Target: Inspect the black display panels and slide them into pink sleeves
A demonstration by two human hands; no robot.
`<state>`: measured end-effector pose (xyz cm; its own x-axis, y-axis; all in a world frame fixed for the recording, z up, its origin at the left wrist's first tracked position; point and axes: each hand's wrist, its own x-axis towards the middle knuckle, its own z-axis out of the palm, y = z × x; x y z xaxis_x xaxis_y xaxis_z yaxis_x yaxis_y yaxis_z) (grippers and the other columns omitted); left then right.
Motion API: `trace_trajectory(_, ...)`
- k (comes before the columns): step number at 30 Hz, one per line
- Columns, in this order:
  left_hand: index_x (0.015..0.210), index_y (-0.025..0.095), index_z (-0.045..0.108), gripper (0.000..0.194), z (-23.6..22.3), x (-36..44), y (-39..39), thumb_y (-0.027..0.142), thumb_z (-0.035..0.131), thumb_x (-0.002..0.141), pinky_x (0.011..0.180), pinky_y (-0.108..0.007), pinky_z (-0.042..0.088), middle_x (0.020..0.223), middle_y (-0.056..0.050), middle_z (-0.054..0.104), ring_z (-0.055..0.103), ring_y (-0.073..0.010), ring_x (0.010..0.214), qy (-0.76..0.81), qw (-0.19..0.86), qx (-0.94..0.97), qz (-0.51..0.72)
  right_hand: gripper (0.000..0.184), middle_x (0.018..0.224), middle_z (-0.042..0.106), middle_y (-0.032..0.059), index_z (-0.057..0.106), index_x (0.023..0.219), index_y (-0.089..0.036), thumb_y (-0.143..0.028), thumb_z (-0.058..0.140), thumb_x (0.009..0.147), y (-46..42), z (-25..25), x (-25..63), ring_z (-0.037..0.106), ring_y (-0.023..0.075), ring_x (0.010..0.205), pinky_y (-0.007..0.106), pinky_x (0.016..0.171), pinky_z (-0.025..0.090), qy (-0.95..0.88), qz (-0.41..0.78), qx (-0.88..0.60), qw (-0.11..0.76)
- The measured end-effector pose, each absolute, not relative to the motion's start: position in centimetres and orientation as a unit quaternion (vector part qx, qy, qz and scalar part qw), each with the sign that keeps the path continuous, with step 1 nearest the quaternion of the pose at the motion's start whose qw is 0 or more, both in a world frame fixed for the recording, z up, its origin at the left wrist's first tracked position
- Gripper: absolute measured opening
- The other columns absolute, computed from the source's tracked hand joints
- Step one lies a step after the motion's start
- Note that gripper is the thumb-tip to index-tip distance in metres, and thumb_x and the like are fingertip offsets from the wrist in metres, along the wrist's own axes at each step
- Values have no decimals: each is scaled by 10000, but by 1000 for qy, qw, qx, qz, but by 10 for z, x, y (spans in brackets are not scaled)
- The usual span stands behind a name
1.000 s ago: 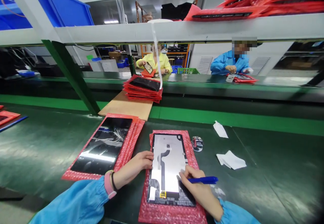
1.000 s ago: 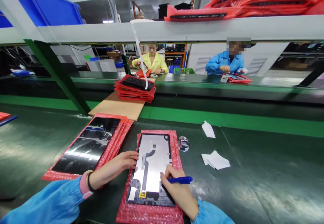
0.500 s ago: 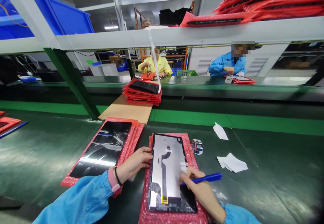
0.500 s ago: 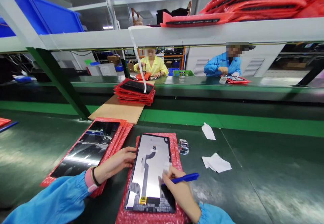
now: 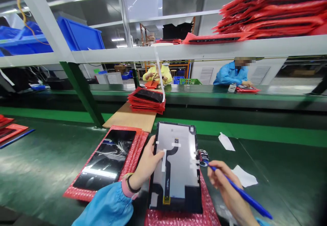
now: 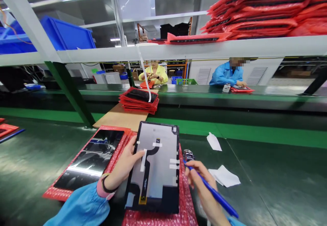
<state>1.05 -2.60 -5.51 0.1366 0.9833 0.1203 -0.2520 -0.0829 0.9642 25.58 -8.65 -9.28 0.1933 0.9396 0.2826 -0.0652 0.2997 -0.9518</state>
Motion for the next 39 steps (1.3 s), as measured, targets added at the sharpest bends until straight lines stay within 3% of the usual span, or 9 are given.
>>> trace_trajectory(4, 1294, 193, 501, 543, -16, 5, -35, 243, 700, 792, 900, -329, 523, 1146, -69, 708, 676, -253, 1039, 314, 526, 546, 572, 371, 766, 767, 78, 703, 988, -236, -566, 643, 829, -78, -49, 259, 663, 167, 574, 241, 486, 514, -460, 340, -416, 707)
trace_trajectory(9, 1374, 230, 476, 642, 11, 8, -37, 250, 724, 783, 909, -318, 536, 1194, -52, 702, 660, -254, 1099, 283, 532, 518, 606, 405, 717, 770, 86, 752, 914, -213, -565, 758, 714, -77, -10, 242, 733, 235, 654, 305, 581, 599, -474, 406, -424, 656)
trace_trajectory(12, 1346, 242, 517, 611, 16, 9, -32, 252, 734, 775, 929, -309, 532, 1198, -42, 703, 662, -242, 1099, 270, 533, 498, 629, 444, 693, 762, 70, 773, 924, -223, -593, 769, 679, -81, 2, 230, 737, 250, 677, 312, 571, 606, -494, 422, -396, 649)
trace_trajectory(16, 1326, 266, 551, 578, 20, 8, -28, 263, 726, 775, 920, -281, 535, 1149, -15, 721, 669, -227, 1084, 284, 543, 455, 646, 351, 864, 784, 60, 782, 938, -250, -519, 775, 713, -79, 7, 224, 733, 232, 754, 300, 620, 615, -506, 381, -394, 666)
trace_trajectory(19, 1273, 268, 609, 508, 21, 7, -28, 267, 697, 773, 924, -265, 532, 1116, 6, 729, 658, -228, 1107, 306, 540, 405, 671, 330, 946, 783, 69, 780, 922, -245, -464, 820, 678, -72, 6, 223, 718, 201, 704, 275, 590, 603, -495, 364, -398, 681)
trace_trajectory(24, 1247, 234, 640, 498, 20, 4, -26, 339, 720, 767, 895, -300, 553, 1071, -20, 744, 672, -258, 1069, 294, 563, 387, 668, 417, 909, 782, 92, 761, 941, -234, -491, 840, 623, -65, 0, 224, 716, 225, 646, 303, 519, 593, -464, 360, -430, 686)
trace_trajectory(30, 1173, 222, 663, 473, 21, 0, -18, 250, 766, 713, 763, -252, 566, 931, -10, 768, 717, -221, 893, 313, 563, 427, 634, 373, 923, 781, 69, 725, 1098, -267, -324, 747, 730, -73, 5, 222, 742, 266, 794, 388, 732, 615, -490, 459, -391, 630)
trace_trajectory(34, 1079, 205, 675, 386, 20, 0, -15, 216, 761, 702, 704, -227, 568, 948, -17, 762, 718, -213, 880, 302, 580, 428, 624, 395, 930, 783, 31, 732, 1104, -310, -216, 702, 722, -81, 13, 218, 738, 262, 891, 393, 844, 588, -496, 513, -328, 619)
trace_trajectory(39, 1130, 215, 664, 385, 21, 1, -17, 198, 723, 749, 710, -244, 583, 965, -25, 757, 720, -217, 886, 283, 597, 423, 621, 426, 976, 777, 18, 729, 1116, -334, -128, 656, 750, -87, 16, 216, 717, 222, 945, 357, 894, 558, -493, 529, -309, 617)
